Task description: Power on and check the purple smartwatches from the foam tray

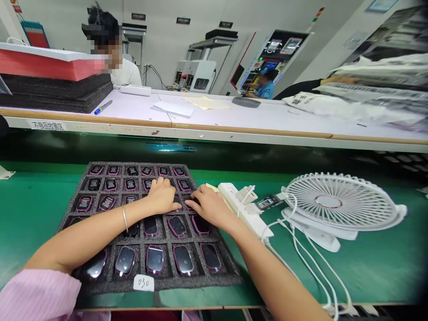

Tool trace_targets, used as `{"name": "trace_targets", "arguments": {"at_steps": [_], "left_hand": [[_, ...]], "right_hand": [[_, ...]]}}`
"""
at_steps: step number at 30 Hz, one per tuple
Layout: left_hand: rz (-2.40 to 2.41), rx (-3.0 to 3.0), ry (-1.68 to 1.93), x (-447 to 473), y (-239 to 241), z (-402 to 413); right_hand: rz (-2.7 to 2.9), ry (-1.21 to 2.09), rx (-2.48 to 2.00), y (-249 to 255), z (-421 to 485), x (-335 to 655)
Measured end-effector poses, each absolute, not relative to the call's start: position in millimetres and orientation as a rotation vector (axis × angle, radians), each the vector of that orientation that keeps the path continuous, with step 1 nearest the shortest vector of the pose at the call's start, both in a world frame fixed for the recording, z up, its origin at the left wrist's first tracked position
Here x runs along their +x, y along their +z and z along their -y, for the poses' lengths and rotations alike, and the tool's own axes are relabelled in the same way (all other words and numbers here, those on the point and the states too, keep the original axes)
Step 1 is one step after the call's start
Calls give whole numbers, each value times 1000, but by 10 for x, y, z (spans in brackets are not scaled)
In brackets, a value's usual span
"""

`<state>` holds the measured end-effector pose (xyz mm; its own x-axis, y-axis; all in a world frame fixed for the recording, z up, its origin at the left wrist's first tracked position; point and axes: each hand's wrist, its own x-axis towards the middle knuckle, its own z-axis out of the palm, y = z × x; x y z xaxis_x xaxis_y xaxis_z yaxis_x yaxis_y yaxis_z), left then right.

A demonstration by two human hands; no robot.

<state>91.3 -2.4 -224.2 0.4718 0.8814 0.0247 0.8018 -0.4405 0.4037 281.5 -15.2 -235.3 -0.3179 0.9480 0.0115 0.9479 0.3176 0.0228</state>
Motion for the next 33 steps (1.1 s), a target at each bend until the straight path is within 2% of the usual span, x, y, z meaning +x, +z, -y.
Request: {"name": "trace_targets", "arguments": {"at_steps": [7,10,12,13,15,17,19,21,25,33], "left_hand": [[-1161,2261,495,669,-2002,39],[-1077,1909,708,415,-1826,39],[-1030,1562,893,215,-1740,46],[-1036,1410,973,119,-1715,53],[-1096,1220,1070,-47,-1701,73],[-1151,1135,1089,-159,-1729,97],[-1182,1133,1085,-213,-1779,121],[-1203,1140,1090,-218,-1835,148],[-1249,1223,1136,-152,-1941,229],[-1369,1725,1110,-109,-2133,368]], "right_hand": [[-2763,-409,1877,-2423,124,2841],[-2793,-443,1855,-2336,106,2772],[-2864,-650,1878,-2274,81,2680],[-2903,-887,1878,-2246,64,2612],[-2852,-1602,1811,-2204,26,2428],[-2545,-2299,1676,-2174,-9,2198],[-2184,-2737,1540,-2150,-33,1969],[-1961,-2989,1391,-2129,-38,1788],[-1876,-3171,1154,-2124,10,1654],[-1977,-3177,1037,-2296,68,1804]]}}
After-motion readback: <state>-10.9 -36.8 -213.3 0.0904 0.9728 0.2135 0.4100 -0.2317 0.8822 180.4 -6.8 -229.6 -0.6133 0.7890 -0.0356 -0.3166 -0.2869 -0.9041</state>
